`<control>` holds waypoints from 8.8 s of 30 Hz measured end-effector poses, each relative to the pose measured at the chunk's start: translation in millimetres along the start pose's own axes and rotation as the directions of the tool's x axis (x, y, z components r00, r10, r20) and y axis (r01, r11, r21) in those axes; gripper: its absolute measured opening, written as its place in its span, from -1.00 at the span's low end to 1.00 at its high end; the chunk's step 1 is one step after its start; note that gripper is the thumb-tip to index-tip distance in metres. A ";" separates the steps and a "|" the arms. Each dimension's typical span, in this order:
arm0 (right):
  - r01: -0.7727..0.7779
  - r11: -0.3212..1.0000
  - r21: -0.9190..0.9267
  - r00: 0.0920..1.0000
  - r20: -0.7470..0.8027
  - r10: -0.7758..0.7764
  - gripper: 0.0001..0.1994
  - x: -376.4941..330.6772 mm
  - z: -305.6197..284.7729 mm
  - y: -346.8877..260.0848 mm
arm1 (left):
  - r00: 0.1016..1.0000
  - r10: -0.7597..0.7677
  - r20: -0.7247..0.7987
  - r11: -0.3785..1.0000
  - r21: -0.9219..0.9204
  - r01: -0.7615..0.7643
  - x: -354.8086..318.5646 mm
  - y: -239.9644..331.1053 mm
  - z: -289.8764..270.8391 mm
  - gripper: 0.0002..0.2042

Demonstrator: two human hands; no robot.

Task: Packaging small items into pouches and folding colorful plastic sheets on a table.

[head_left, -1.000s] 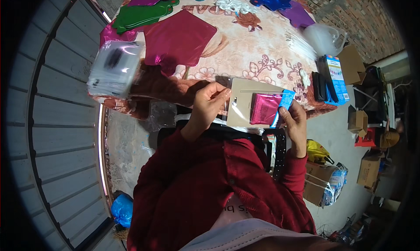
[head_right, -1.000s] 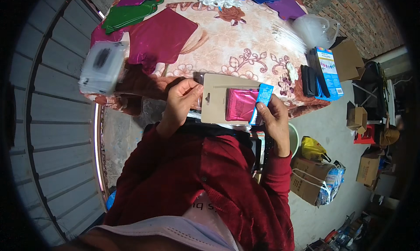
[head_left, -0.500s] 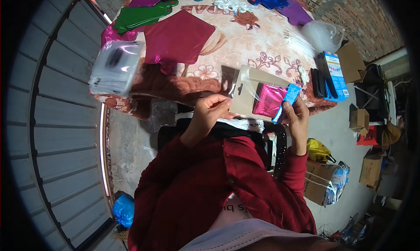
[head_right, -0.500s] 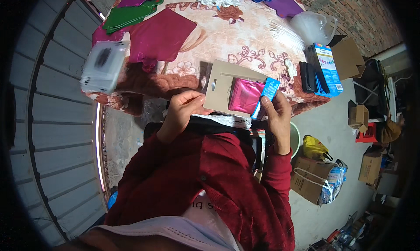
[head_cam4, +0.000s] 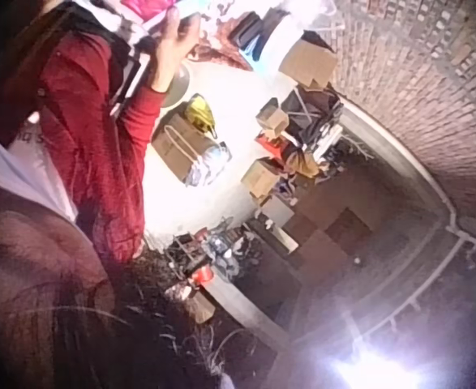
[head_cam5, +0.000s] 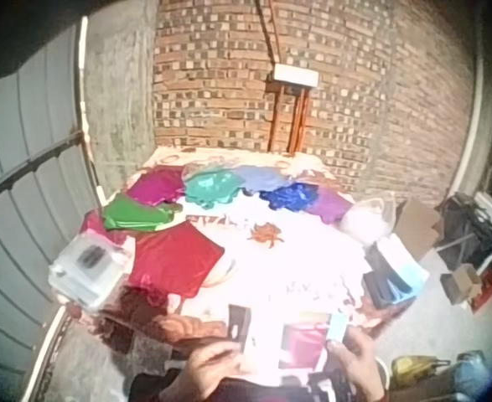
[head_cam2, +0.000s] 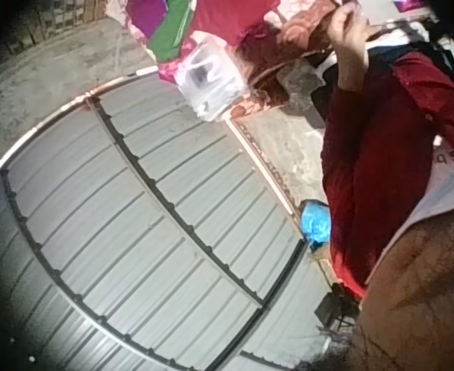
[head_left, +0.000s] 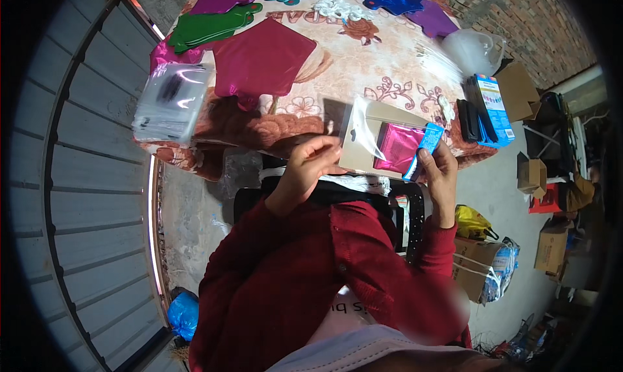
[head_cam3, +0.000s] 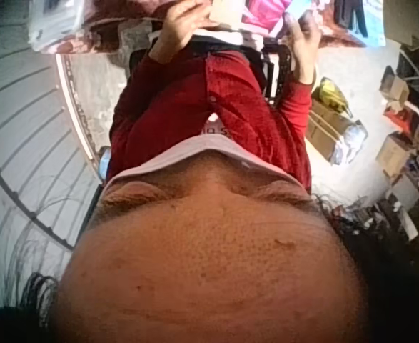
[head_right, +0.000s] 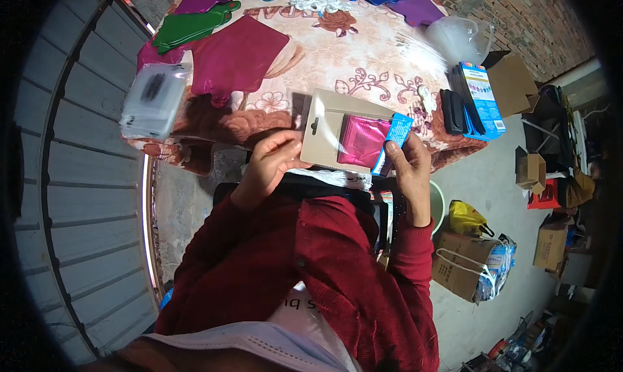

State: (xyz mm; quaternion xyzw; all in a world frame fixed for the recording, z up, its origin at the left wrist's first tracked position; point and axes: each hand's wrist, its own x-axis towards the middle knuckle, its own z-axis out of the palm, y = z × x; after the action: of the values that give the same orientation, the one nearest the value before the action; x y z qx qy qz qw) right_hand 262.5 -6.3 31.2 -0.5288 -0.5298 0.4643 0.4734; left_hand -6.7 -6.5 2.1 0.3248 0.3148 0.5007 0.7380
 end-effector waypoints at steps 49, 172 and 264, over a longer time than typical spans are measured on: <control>-0.184 0.923 0.338 0.983 0.067 0.172 -0.90 8.0 74.2 17.0 | 0.936 0.261 -0.238 0.946 -0.131 -0.297 34.9 -45.7 47.1 -0.92; 0.548 0.711 -0.441 0.836 0.257 -0.485 -0.88 80.4 35.2 16.9 | 0.723 0.561 0.404 0.090 0.838 -0.538 58.1 9.9 -23.7 -0.92; 0.455 0.352 -0.818 0.873 0.332 -0.358 -0.75 127.0 59.8 -26.6 | 0.745 0.667 0.002 0.237 0.947 -0.215 -60.5 7.8 -116.6 -0.94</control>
State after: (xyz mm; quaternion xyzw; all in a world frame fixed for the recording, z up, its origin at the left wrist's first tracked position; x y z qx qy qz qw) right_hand 200.8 120.9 51.7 -0.5234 -0.8263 0.0177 0.2074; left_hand -121.1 -42.2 -52.1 0.6362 0.5703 0.4903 0.1720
